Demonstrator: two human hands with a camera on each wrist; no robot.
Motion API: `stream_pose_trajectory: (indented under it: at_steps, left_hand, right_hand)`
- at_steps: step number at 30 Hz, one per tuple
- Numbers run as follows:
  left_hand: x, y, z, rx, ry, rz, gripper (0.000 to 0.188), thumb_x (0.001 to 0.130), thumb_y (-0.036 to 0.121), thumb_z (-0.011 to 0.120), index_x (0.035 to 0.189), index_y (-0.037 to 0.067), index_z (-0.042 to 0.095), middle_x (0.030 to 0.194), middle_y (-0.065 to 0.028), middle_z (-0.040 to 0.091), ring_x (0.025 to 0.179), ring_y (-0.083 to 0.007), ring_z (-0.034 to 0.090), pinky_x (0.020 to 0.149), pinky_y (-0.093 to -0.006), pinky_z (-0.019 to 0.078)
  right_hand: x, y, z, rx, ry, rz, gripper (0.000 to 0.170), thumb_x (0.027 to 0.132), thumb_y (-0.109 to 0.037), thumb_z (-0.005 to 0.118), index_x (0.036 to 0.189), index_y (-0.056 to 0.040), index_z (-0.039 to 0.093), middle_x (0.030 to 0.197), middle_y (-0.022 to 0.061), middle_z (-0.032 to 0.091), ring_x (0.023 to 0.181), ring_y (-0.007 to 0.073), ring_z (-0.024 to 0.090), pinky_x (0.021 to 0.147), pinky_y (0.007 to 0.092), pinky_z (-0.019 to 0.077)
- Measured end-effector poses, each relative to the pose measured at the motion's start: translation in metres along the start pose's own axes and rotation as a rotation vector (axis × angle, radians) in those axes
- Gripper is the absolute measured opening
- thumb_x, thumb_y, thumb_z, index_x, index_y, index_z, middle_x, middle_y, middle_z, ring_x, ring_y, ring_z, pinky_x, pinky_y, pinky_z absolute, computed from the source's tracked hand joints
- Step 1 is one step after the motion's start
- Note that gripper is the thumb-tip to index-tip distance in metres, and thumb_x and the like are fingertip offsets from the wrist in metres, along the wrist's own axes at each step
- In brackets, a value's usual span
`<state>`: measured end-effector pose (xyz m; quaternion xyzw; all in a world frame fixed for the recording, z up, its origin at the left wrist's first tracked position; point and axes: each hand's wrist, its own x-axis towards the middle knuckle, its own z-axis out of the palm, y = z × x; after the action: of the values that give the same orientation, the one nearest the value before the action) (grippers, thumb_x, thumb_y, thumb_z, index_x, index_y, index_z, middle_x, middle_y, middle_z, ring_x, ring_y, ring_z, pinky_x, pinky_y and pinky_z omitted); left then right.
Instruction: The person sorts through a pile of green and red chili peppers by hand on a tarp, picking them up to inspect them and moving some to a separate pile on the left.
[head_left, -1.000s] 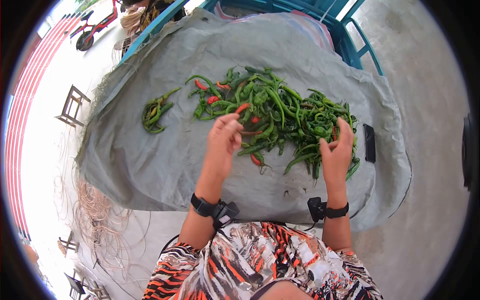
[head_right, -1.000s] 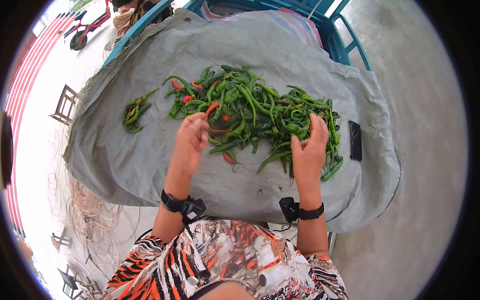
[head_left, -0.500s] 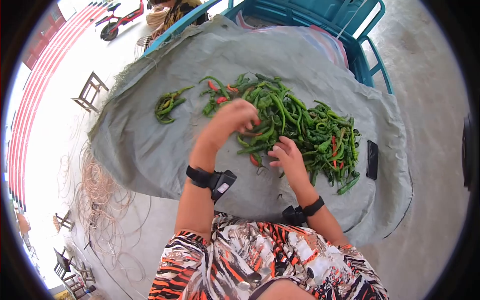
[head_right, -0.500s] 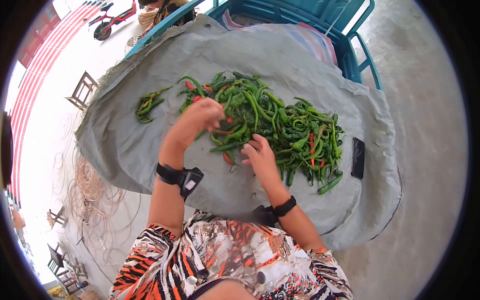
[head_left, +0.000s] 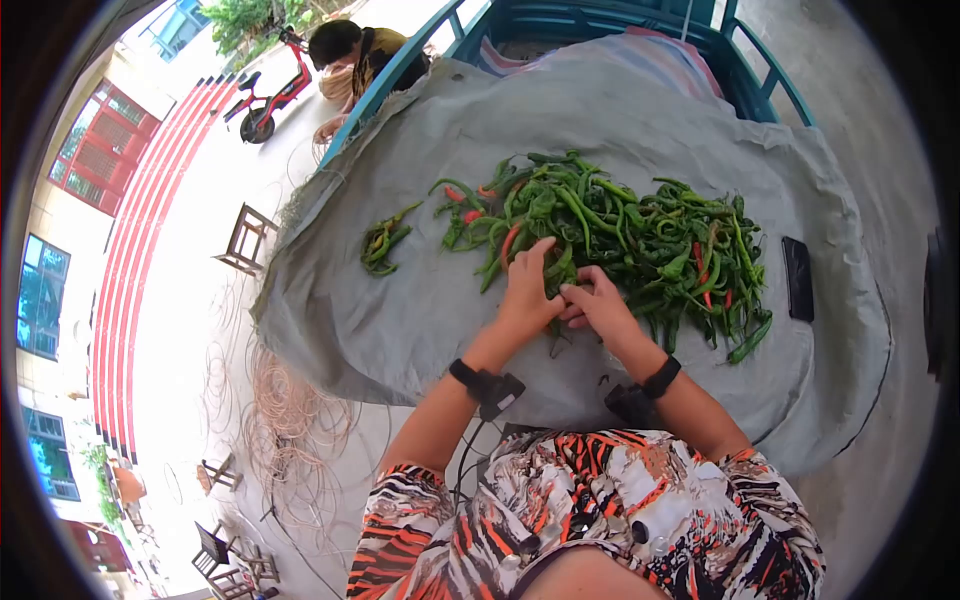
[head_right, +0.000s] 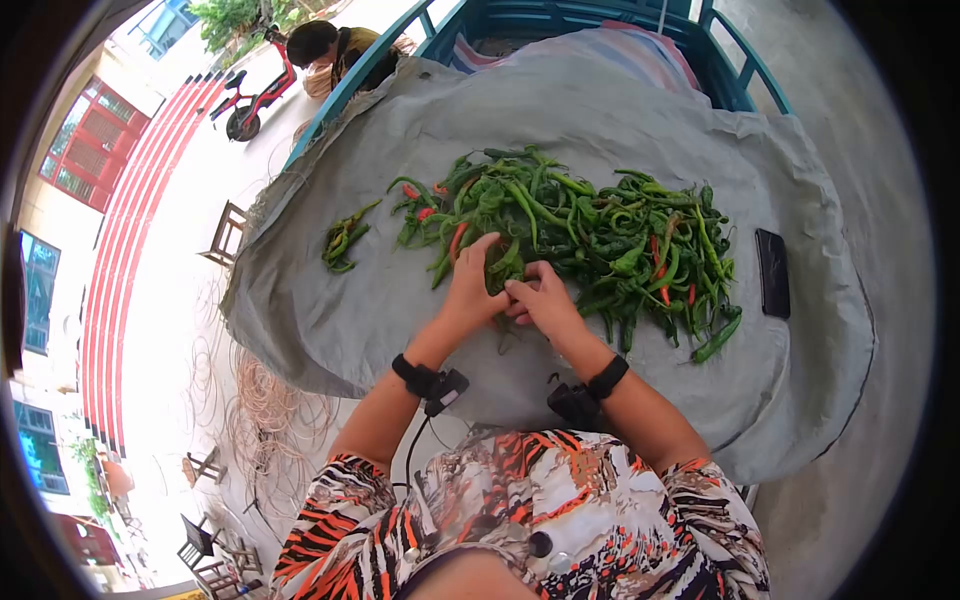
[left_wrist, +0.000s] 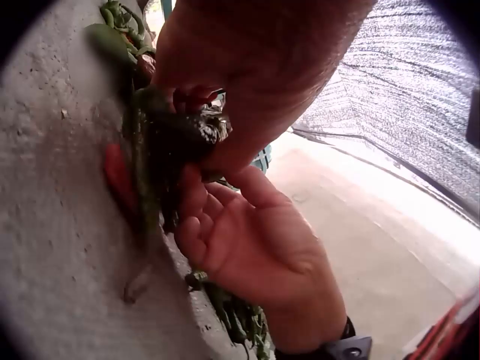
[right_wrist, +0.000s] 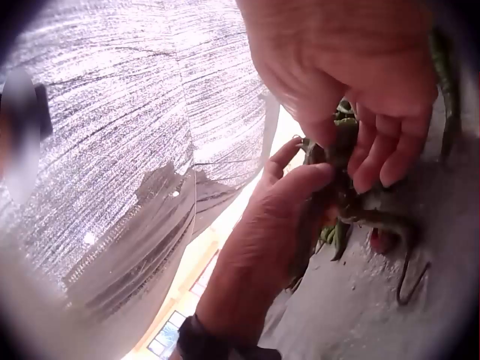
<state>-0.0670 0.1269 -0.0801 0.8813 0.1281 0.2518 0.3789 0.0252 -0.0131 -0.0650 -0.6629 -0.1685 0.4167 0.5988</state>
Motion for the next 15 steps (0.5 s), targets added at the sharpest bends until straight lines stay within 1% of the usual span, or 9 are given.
stream_pose_trajectory:
  at_steps: [3,6,7,8,9,10,12,13,15]
  left_hand:
    - [-0.01,0.02,-0.007,-0.191,-0.01,-0.004,0.079,0.075,0.0,0.068,0.147,0.008,0.035,0.131,-0.0183,0.051,0.122,-0.0275,0.052,0.103,-0.037,0.0437]
    - [-0.01,0.054,-0.019,-0.665,-0.012,-0.146,0.077,0.08,-0.003,0.065,0.148,0.004,0.031,0.122,-0.0149,0.055,0.11,-0.0232,0.056,0.096,-0.0332,0.0459]
    - [-0.01,0.057,-0.017,-0.702,0.0,-0.166,0.075,0.081,-0.004,0.063,0.149,0.005,0.031,0.122,-0.0138,0.056,0.11,-0.0214,0.057,0.096,-0.0319,0.0465]
    - [-0.008,0.059,-0.019,-0.742,0.01,-0.186,0.074,0.083,-0.005,0.061,0.15,0.005,0.03,0.122,-0.0127,0.057,0.11,-0.0195,0.057,0.095,-0.0307,0.047]
    - [-0.006,0.061,-0.019,-0.782,0.023,-0.204,0.073,0.085,-0.007,0.06,0.15,0.005,0.029,0.122,-0.0116,0.058,0.11,-0.0177,0.058,0.094,-0.0294,0.0476]
    - [-0.005,0.066,-0.021,-0.817,0.067,-0.217,0.074,0.087,-0.006,0.06,0.151,0.005,0.026,0.125,-0.0131,0.058,0.114,-0.0173,0.058,0.095,-0.0298,0.0479]
    - [-0.002,0.071,-0.027,-0.887,0.08,-0.343,0.073,0.087,-0.006,0.058,0.152,0.006,0.027,0.128,-0.0126,0.056,0.112,-0.0175,0.059,0.095,-0.0292,0.048]
    - [-0.002,0.072,-0.03,-0.921,0.087,-0.409,0.072,0.087,-0.007,0.058,0.152,0.007,0.028,0.129,-0.0124,0.055,0.112,-0.0177,0.059,0.094,-0.0289,0.0481]
    - [-0.003,0.071,-0.029,-0.922,0.078,-0.413,0.071,0.088,-0.004,0.059,0.151,0.004,0.028,0.127,-0.0123,0.057,0.106,-0.0173,0.061,0.089,-0.0287,0.0493]
  right_hand:
    - [-0.016,-0.002,-0.014,0.021,0.012,-0.108,0.044,0.098,-0.02,0.059,0.134,0.0003,0.044,0.098,0.0105,0.068,0.076,0.0157,0.067,0.063,0.0287,0.0527]
    - [-0.035,-0.01,-0.024,0.013,0.119,-0.277,0.041,0.098,-0.015,0.057,0.134,0.0006,0.046,0.095,0.0096,0.068,0.074,0.0151,0.066,0.064,0.0281,0.052]
    - [-0.038,-0.013,-0.03,0.004,0.165,-0.352,0.04,0.098,-0.014,0.056,0.134,0.0007,0.047,0.094,0.0093,0.067,0.073,0.015,0.065,0.065,0.0279,0.0518]
    - [-0.041,-0.019,-0.034,-0.041,0.197,-0.4,0.039,0.098,-0.011,0.055,0.135,-0.0017,0.049,0.09,0.0084,0.067,0.073,0.014,0.064,0.067,0.0278,0.0515]
    - [-0.045,-0.025,-0.039,-0.127,0.256,-0.463,0.039,0.098,-0.011,0.055,0.135,-0.0026,0.05,0.089,0.0082,0.067,0.072,0.0138,0.064,0.067,0.0279,0.0515]
    - [-0.05,-0.032,-0.044,-0.215,0.313,-0.526,0.039,0.098,-0.011,0.055,0.136,-0.0035,0.05,0.087,0.008,0.067,0.072,0.0135,0.064,0.067,0.0281,0.0516]
    - [-0.054,-0.042,-0.057,-0.403,0.432,-0.644,0.042,0.097,-0.009,0.055,0.138,-0.0066,0.05,0.082,0.0069,0.065,0.072,0.0128,0.063,0.067,0.0292,0.0513]
    - [-0.054,-0.047,-0.062,-0.356,0.451,-0.634,0.042,0.096,-0.009,0.056,0.138,-0.0066,0.051,0.081,0.0071,0.065,0.071,0.0138,0.063,0.067,0.03,0.0511]
    - [-0.054,-0.057,-0.076,-0.257,0.489,-0.621,0.042,0.096,-0.009,0.057,0.137,-0.0065,0.051,0.08,0.0077,0.064,0.071,0.0157,0.063,0.067,0.0316,0.0508]
